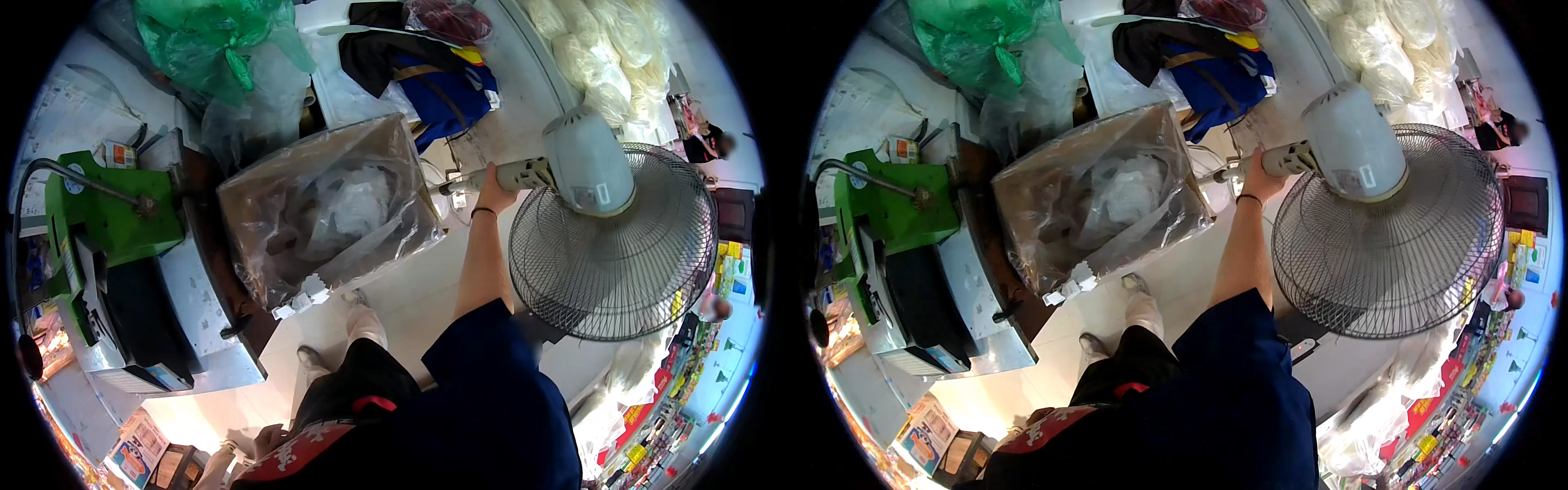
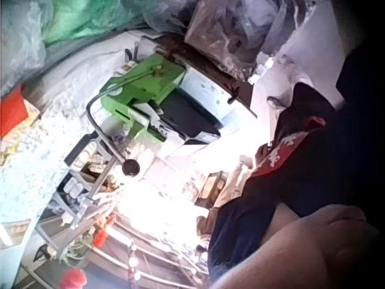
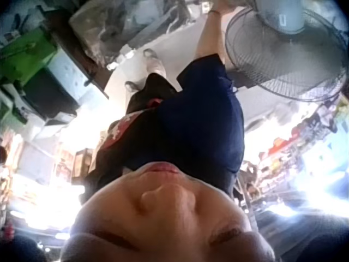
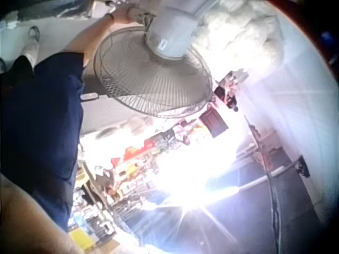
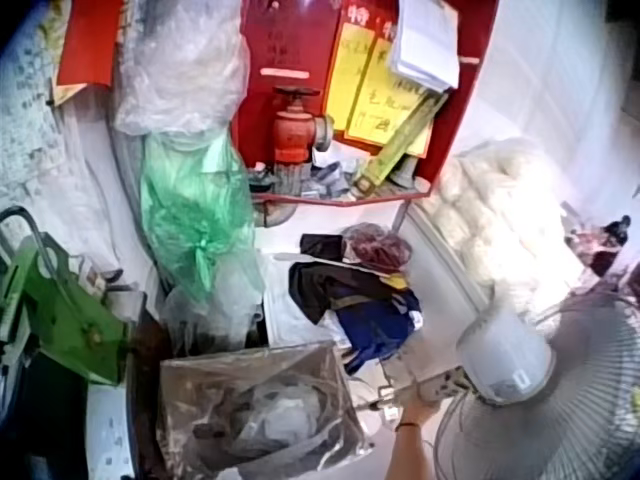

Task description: The person retrieves bundles of noodles from a freezer, places them into plastic bags, and weighs them on a digital scale. They then hand the packaged noodles to customers and repeat the process with additional items such as leafy greens.

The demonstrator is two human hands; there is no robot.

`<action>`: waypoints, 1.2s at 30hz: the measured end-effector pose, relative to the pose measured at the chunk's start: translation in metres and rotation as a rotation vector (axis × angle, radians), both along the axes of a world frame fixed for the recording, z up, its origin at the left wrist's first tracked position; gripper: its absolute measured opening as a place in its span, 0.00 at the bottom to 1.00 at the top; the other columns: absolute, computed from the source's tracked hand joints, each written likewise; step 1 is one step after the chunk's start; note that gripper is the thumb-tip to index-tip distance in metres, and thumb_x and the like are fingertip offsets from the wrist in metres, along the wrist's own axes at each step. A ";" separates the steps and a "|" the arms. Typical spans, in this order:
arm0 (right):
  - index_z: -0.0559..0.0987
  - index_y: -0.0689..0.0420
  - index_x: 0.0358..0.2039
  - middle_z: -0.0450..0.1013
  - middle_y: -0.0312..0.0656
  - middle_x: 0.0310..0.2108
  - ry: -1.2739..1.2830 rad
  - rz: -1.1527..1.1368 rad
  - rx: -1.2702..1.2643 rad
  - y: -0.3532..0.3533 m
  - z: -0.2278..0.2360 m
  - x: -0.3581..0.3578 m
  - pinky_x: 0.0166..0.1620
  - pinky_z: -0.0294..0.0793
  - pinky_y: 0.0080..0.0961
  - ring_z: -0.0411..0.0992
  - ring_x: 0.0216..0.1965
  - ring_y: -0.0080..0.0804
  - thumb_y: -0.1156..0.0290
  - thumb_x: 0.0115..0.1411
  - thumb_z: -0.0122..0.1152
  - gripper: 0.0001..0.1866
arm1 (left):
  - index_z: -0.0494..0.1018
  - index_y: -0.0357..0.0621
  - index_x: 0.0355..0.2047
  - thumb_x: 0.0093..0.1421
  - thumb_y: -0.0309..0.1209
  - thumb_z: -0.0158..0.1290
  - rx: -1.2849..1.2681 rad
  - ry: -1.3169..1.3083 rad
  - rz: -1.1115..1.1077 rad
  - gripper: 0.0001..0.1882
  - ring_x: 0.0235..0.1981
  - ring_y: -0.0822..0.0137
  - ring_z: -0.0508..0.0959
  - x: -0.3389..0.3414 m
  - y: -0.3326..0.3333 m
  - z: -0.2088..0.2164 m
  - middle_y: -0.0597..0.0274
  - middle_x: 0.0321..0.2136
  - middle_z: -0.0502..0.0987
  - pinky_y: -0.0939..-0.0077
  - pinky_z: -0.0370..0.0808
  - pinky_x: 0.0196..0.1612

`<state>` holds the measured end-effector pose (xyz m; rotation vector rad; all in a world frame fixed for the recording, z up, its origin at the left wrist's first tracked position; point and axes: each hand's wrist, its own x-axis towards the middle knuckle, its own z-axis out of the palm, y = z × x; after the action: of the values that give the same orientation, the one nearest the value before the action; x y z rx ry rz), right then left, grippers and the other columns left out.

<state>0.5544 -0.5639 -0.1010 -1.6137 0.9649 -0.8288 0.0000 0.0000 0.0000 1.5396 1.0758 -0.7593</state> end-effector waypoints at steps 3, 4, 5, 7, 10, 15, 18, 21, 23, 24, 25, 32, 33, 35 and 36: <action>0.74 0.67 0.46 0.74 0.50 0.45 -0.053 0.014 0.001 -0.017 -0.002 -0.012 0.49 0.75 0.35 0.74 0.44 0.40 0.65 0.43 0.75 0.32 | 0.71 0.33 0.44 0.65 0.34 0.51 0.011 0.011 -0.192 0.15 0.28 0.62 0.81 0.047 -0.019 0.011 0.49 0.31 0.79 0.73 0.78 0.29; 0.74 0.68 0.45 0.75 0.49 0.44 -0.105 0.035 0.051 -0.011 -0.012 -0.015 0.49 0.75 0.34 0.74 0.44 0.39 0.65 0.43 0.76 0.32 | 0.72 0.33 0.44 0.65 0.34 0.51 -0.007 0.059 -0.091 0.15 0.28 0.63 0.81 0.067 -0.016 0.028 0.49 0.31 0.79 0.73 0.78 0.29; 0.74 0.68 0.44 0.75 0.48 0.43 -0.151 0.060 0.086 -0.009 -0.016 -0.019 0.48 0.75 0.33 0.74 0.43 0.38 0.65 0.42 0.76 0.31 | 0.72 0.33 0.43 0.64 0.34 0.51 -0.039 0.110 0.017 0.15 0.27 0.63 0.81 0.072 -0.019 0.038 0.50 0.31 0.79 0.73 0.78 0.29; 0.73 0.68 0.43 0.75 0.49 0.41 -0.101 0.092 0.091 -0.006 -0.013 -0.023 0.46 0.75 0.32 0.75 0.41 0.37 0.66 0.41 0.76 0.31 | 0.74 0.34 0.41 0.63 0.34 0.51 0.082 0.018 -0.028 0.14 0.28 0.65 0.81 0.065 -0.023 0.037 0.52 0.31 0.80 0.74 0.77 0.29; 0.73 0.68 0.43 0.75 0.49 0.42 -0.001 0.131 0.079 0.001 -0.004 -0.032 0.45 0.75 0.31 0.75 0.41 0.36 0.67 0.40 0.76 0.31 | 0.74 0.35 0.41 0.63 0.34 0.51 0.100 0.013 -0.062 0.14 0.31 0.65 0.81 0.063 -0.012 0.033 0.53 0.31 0.80 0.75 0.76 0.32; 0.72 0.68 0.46 0.74 0.47 0.45 -0.017 0.156 0.078 0.011 -0.017 -0.039 0.50 0.72 0.31 0.73 0.45 0.36 0.67 0.40 0.76 0.34 | 0.74 0.34 0.42 0.64 0.34 0.49 0.088 -0.011 -0.074 0.14 0.31 0.65 0.81 0.057 -0.011 0.025 0.53 0.31 0.80 0.74 0.77 0.33; 0.74 0.69 0.42 0.75 0.46 0.39 -0.028 0.117 -0.065 0.026 -0.011 -0.042 0.46 0.71 0.30 0.72 0.39 0.34 0.67 0.38 0.74 0.31 | 0.74 0.35 0.42 0.64 0.33 0.49 0.064 -0.034 -0.072 0.14 0.31 0.65 0.81 0.055 -0.014 0.025 0.53 0.31 0.80 0.74 0.77 0.33; 0.72 0.67 0.47 0.75 0.48 0.44 0.091 0.162 -0.137 0.016 -0.015 -0.041 0.51 0.70 0.32 0.73 0.45 0.38 0.66 0.40 0.75 0.34 | 0.74 0.35 0.42 0.64 0.32 0.49 0.057 -0.011 -0.057 0.13 0.31 0.66 0.81 0.062 -0.021 0.026 0.53 0.31 0.80 0.75 0.77 0.33; 0.73 0.67 0.47 0.75 0.47 0.44 0.033 0.174 -0.071 0.017 -0.011 -0.041 0.51 0.70 0.32 0.73 0.45 0.38 0.66 0.40 0.75 0.34 | 0.74 0.35 0.42 0.63 0.32 0.49 0.050 -0.027 -0.031 0.13 0.31 0.66 0.80 0.050 -0.012 0.018 0.54 0.31 0.80 0.75 0.76 0.33; 0.73 0.67 0.47 0.75 0.47 0.44 0.007 0.182 -0.043 0.019 -0.005 -0.043 0.51 0.70 0.33 0.73 0.45 0.38 0.65 0.41 0.75 0.33 | 0.74 0.36 0.42 0.63 0.31 0.49 0.042 -0.033 -0.016 0.13 0.31 0.67 0.80 0.050 -0.014 0.019 0.54 0.31 0.80 0.76 0.76 0.33; 0.73 0.68 0.46 0.75 0.47 0.43 0.017 0.182 -0.045 0.023 0.000 -0.046 0.50 0.70 0.32 0.73 0.44 0.38 0.66 0.41 0.74 0.32 | 0.74 0.36 0.42 0.63 0.31 0.49 0.056 -0.011 -0.010 0.12 0.31 0.67 0.80 0.051 -0.015 0.020 0.54 0.31 0.80 0.76 0.76 0.33; 0.69 0.69 0.51 0.72 0.50 0.49 -0.001 0.197 0.059 0.031 0.008 -0.070 0.52 0.68 0.32 0.71 0.47 0.39 0.67 0.42 0.76 0.37 | 0.74 0.37 0.42 0.63 0.30 0.49 0.024 -0.062 0.012 0.11 0.31 0.67 0.80 0.063 -0.023 0.013 0.55 0.31 0.80 0.76 0.75 0.32; 0.69 0.68 0.51 0.72 0.48 0.49 -0.005 0.203 0.081 0.033 0.009 -0.073 0.52 0.68 0.32 0.71 0.48 0.38 0.66 0.42 0.76 0.37 | 0.74 0.37 0.42 0.63 0.30 0.49 0.018 -0.073 0.026 0.11 0.31 0.67 0.80 0.063 -0.024 0.013 0.55 0.31 0.80 0.76 0.75 0.32; 0.69 0.66 0.52 0.71 0.46 0.50 -0.018 0.226 0.127 0.039 0.010 -0.078 0.52 0.69 0.31 0.71 0.49 0.36 0.64 0.43 0.76 0.38 | 0.74 0.37 0.42 0.63 0.30 0.50 0.011 -0.102 0.063 0.11 0.31 0.67 0.80 0.060 -0.027 0.012 0.56 0.31 0.80 0.77 0.75 0.32; 0.69 0.66 0.53 0.72 0.47 0.49 -0.013 0.229 -0.004 0.032 -0.007 -0.079 0.52 0.69 0.32 0.71 0.48 0.39 0.61 0.44 0.76 0.39 | 0.75 0.37 0.42 0.63 0.31 0.50 0.028 -0.125 0.053 0.12 0.30 0.67 0.80 0.065 -0.028 0.015 0.56 0.31 0.80 0.77 0.75 0.32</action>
<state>0.4757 -0.5319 -0.1077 -1.6836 0.7527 -0.6831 0.0649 -0.0283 0.0149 1.5548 1.0340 -0.6066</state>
